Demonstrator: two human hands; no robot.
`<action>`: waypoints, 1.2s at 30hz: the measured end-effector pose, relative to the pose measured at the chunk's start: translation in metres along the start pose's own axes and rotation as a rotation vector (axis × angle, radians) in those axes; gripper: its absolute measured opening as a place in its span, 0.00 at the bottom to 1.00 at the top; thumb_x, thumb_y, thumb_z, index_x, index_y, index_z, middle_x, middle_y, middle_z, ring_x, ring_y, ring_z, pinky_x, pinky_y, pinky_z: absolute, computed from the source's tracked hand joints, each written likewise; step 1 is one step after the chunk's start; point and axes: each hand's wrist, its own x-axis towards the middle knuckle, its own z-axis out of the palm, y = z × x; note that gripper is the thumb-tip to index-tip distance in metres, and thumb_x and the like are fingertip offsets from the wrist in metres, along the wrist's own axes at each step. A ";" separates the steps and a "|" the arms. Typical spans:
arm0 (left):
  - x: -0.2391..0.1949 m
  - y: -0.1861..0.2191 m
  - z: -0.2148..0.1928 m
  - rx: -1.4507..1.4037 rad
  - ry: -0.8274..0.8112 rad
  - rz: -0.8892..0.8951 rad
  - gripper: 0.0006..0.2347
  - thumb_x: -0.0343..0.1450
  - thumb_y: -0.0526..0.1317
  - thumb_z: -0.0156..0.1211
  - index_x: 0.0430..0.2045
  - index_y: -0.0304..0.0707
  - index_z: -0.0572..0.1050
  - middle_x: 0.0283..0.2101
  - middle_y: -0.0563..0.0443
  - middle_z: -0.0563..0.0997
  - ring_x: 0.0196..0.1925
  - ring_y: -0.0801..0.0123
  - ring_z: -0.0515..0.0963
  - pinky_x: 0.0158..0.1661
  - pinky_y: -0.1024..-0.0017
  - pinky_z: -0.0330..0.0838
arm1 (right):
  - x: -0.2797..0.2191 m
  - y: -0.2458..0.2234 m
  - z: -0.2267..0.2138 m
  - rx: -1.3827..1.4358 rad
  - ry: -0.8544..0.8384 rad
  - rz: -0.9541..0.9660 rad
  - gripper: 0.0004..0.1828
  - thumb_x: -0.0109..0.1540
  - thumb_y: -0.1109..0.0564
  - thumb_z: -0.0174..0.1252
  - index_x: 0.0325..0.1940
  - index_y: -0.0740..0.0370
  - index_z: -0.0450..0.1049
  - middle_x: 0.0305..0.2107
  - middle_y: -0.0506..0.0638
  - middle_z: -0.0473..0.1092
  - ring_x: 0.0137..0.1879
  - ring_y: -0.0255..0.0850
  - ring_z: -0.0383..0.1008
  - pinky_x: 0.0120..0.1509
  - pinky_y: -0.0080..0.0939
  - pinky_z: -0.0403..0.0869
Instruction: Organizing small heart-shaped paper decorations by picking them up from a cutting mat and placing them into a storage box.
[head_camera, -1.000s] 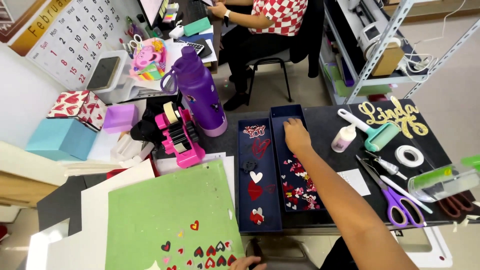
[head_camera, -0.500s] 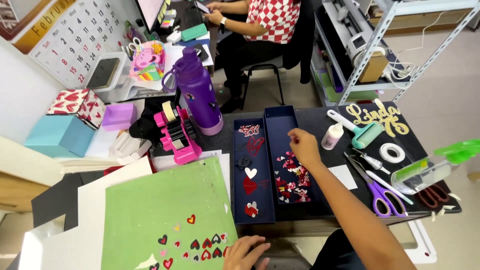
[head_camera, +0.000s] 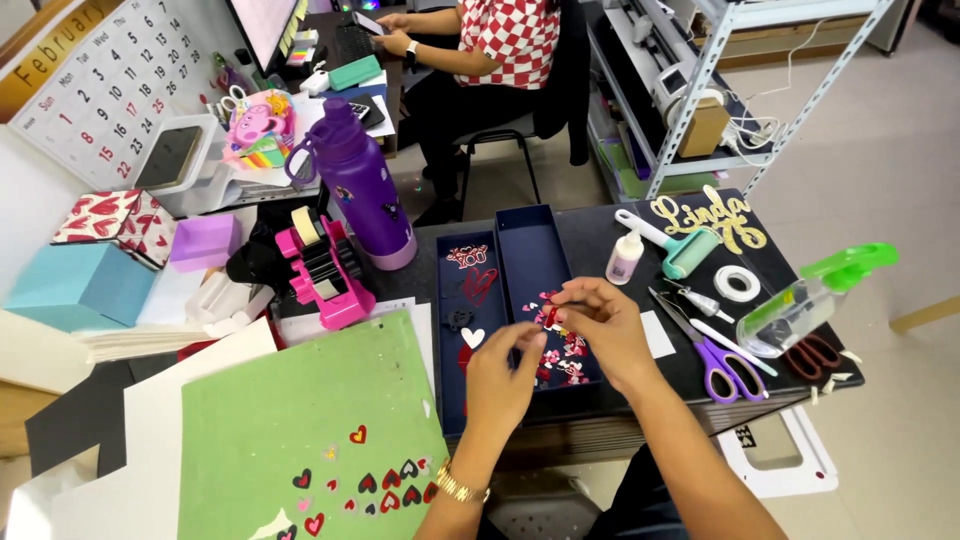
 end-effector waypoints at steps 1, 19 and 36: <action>0.007 0.000 0.008 -0.021 0.013 0.002 0.09 0.75 0.44 0.61 0.40 0.40 0.83 0.34 0.46 0.85 0.39 0.57 0.87 0.40 0.63 0.79 | -0.001 0.003 0.001 -0.009 0.033 -0.020 0.20 0.56 0.74 0.64 0.52 0.67 0.75 0.41 0.60 0.78 0.46 0.43 0.81 0.49 0.39 0.82; 0.011 -0.089 0.064 0.201 0.083 -0.023 0.06 0.70 0.41 0.61 0.29 0.44 0.84 0.31 0.58 0.86 0.34 0.70 0.82 0.43 0.71 0.72 | 0.000 0.052 -0.012 -0.034 0.030 0.033 0.16 0.56 0.77 0.51 0.36 0.58 0.74 0.33 0.48 0.76 0.41 0.37 0.80 0.47 0.35 0.77; -0.004 -0.076 0.056 0.198 -0.013 -0.417 0.09 0.73 0.46 0.60 0.34 0.46 0.86 0.33 0.59 0.87 0.36 0.75 0.84 0.45 0.76 0.73 | -0.017 0.047 -0.010 -0.364 -0.104 0.170 0.06 0.64 0.54 0.62 0.40 0.55 0.83 0.36 0.44 0.80 0.46 0.32 0.77 0.56 0.33 0.73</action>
